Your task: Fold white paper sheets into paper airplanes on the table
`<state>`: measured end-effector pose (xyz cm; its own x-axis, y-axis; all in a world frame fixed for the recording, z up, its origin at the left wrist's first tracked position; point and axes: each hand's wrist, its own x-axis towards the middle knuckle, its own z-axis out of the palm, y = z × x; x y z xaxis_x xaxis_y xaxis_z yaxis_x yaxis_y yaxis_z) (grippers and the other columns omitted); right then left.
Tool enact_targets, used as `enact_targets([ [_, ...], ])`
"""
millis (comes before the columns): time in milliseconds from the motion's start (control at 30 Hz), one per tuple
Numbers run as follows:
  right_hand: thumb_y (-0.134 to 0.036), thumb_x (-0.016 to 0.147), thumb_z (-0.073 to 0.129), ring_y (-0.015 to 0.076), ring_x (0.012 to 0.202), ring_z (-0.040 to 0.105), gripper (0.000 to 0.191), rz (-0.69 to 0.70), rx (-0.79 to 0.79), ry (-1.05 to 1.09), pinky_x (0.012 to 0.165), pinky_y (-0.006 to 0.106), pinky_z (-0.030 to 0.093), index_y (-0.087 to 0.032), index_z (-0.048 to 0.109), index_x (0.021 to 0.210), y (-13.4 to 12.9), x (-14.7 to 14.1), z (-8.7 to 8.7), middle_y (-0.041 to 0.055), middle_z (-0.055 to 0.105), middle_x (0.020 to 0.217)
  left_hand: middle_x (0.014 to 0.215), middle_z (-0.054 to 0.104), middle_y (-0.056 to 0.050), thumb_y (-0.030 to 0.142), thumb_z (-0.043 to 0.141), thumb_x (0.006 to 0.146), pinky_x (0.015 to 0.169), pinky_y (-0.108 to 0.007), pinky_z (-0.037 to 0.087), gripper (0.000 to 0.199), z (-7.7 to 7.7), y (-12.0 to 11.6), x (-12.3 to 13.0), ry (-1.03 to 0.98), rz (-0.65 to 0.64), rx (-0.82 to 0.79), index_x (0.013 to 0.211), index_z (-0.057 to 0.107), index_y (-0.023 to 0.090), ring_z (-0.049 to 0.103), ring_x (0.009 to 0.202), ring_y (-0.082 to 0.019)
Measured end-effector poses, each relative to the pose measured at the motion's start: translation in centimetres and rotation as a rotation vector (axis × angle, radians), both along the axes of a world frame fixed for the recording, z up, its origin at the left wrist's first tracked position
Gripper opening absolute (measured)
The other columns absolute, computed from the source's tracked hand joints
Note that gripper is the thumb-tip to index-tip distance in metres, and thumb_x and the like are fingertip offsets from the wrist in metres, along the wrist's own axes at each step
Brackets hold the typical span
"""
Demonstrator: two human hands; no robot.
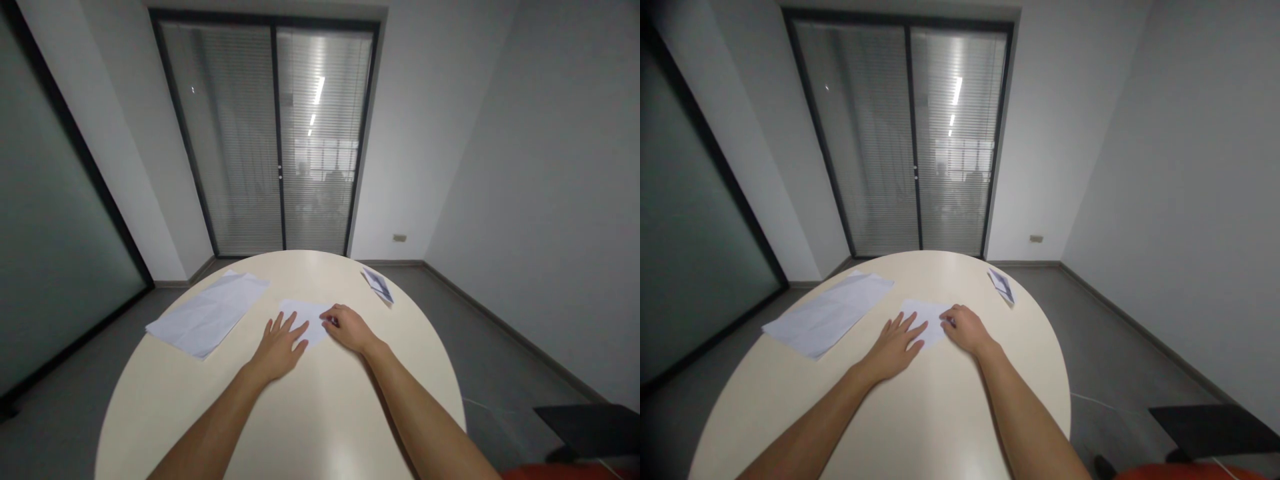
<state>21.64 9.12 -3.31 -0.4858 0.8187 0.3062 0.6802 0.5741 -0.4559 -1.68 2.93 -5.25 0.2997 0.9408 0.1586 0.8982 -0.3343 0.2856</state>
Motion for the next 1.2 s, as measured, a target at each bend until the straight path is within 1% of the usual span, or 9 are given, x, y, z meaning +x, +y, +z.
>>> enact_targets([
  [167, -0.03, 0.09, 0.06, 0.0174, 0.075, 0.063, 0.02, 0.039, -0.035, 0.001, 0.07, 0.027, 0.045, -0.02, 0.078, 0.092, -0.2, -0.1, 0.2, 0.0053, 0.073, 0.086, 0.157, 0.042, -0.009, 0.023, 0.045, 0.094, 0.119, -0.057, 0.024, 0.05, 0.5, 0.3, -0.4, -0.012, -0.065, 0.025, 0.143, 0.054, 0.028, 0.035, 0.146, -0.03],
  [267, -0.029, 0.087, 0.065, 0.018, 0.079, 0.064, 0.016, 0.108, -0.016, 0.034, 0.075, 0.028, 0.047, -0.02, 0.077, 0.082, -0.4, -0.2, 0.2, 0.0054, 0.072, 0.087, 0.153, 0.048, -0.009, 0.016, 0.045, 0.091, 0.12, -0.049, 0.027, 0.052, 0.6, 0.5, -0.6, -0.022, -0.117, 0.06, 0.14, 0.058, 0.024, 0.041, 0.142, -0.026],
  [433, -0.029, 0.088, 0.066, 0.0229, 0.11, 0.063, 0.016, 0.177, 0.008, 0.134, 0.1, 0.036, 0.046, -0.023, 0.079, 0.097, 0.0, 0.0, -0.5, 0.008, 0.072, 0.113, 0.154, 0.047, -0.004, 0.013, 0.044, 0.09, 0.121, -0.053, 0.025, 0.054, 0.6, 0.6, -1.4, -0.056, -0.174, -0.007, 0.138, 0.059, 0.03, 0.038, 0.145, -0.026],
  [600, -0.031, 0.088, 0.067, 0.0266, 0.119, 0.061, 0.022, 0.178, 0.012, 0.108, 0.104, 0.043, 0.046, -0.024, 0.078, 0.105, 0.6, 0.4, -1.1, 0.0101, 0.071, 0.122, 0.155, 0.046, 0.002, 0.007, 0.041, 0.087, 0.123, -0.052, 0.021, 0.06, 0.9, 0.8, -2.0, -0.089, -0.276, -0.077, 0.136, 0.06, 0.034, 0.034, 0.148, -0.022],
  [733, -0.033, 0.087, 0.069, 0.0269, 0.128, 0.056, 0.03, 0.266, 0.073, 0.052, 0.116, 0.05, 0.033, -0.023, 0.075, 0.114, 0.4, 0.3, -0.6, 0.0102, 0.067, 0.131, 0.152, 0.049, 0.003, 0.004, 0.039, 0.086, 0.122, -0.051, 0.024, 0.061, 1.4, 0.8, -1.8, -0.101, -0.351, -0.092, 0.134, 0.061, 0.034, 0.038, 0.146, -0.019],
  [833, -0.034, 0.088, 0.067, 0.0259, 0.129, 0.056, 0.034, 0.313, 0.08, 0.007, 0.12, 0.051, 0.027, -0.022, 0.073, 0.119, 0.1, 0.2, -0.2, 0.0113, 0.066, 0.132, 0.15, 0.051, 0.003, 0.005, 0.04, 0.088, 0.121, -0.052, 0.027, 0.058, 1.6, 0.7, -1.5, -0.108, -0.379, -0.086, 0.132, 0.063, 0.034, 0.04, 0.144, -0.02],
  [967, -0.038, 0.089, 0.065, 0.0292, 0.134, 0.052, 0.042, 0.272, 0.06, -0.047, 0.116, 0.05, 0.034, -0.02, 0.069, 0.127, 0.0, 0.2, -0.5, 0.0138, 0.062, 0.138, 0.146, 0.056, 0.002, 0.006, 0.042, 0.089, 0.117, -0.048, 0.032, 0.053, 1.7, 0.5, -1.1, -0.106, -0.395, -0.042, 0.128, 0.065, 0.032, 0.046, 0.14, -0.02],
  [1067, -0.039, 0.09, 0.063, 0.0297, 0.129, 0.056, 0.042, 0.217, 0.087, -0.05, 0.112, 0.047, 0.039, -0.019, 0.07, 0.126, 0.3, 0.2, -1.1, 0.014, 0.063, 0.137, 0.138, 0.064, 0.002, 0.007, 0.044, 0.09, 0.109, -0.044, 0.039, 0.046, 2.2, 0.1, -0.5, -0.085, -0.385, 0.037, 0.121, 0.069, 0.029, 0.054, 0.13, -0.021],
  [1200, -0.035, 0.093, 0.059, 0.0271, 0.118, 0.062, 0.034, 0.169, 0.128, -0.04, 0.105, 0.043, 0.045, -0.02, 0.074, 0.119, 0.5, 0.3, -1.1, 0.0114, 0.07, 0.126, 0.128, 0.07, -0.003, 0.011, 0.049, 0.088, 0.099, -0.043, 0.044, 0.036, 3.4, -0.7, 0.4, -0.025, -0.276, 0.112, 0.112, 0.072, 0.023, 0.06, 0.115, -0.025],
])
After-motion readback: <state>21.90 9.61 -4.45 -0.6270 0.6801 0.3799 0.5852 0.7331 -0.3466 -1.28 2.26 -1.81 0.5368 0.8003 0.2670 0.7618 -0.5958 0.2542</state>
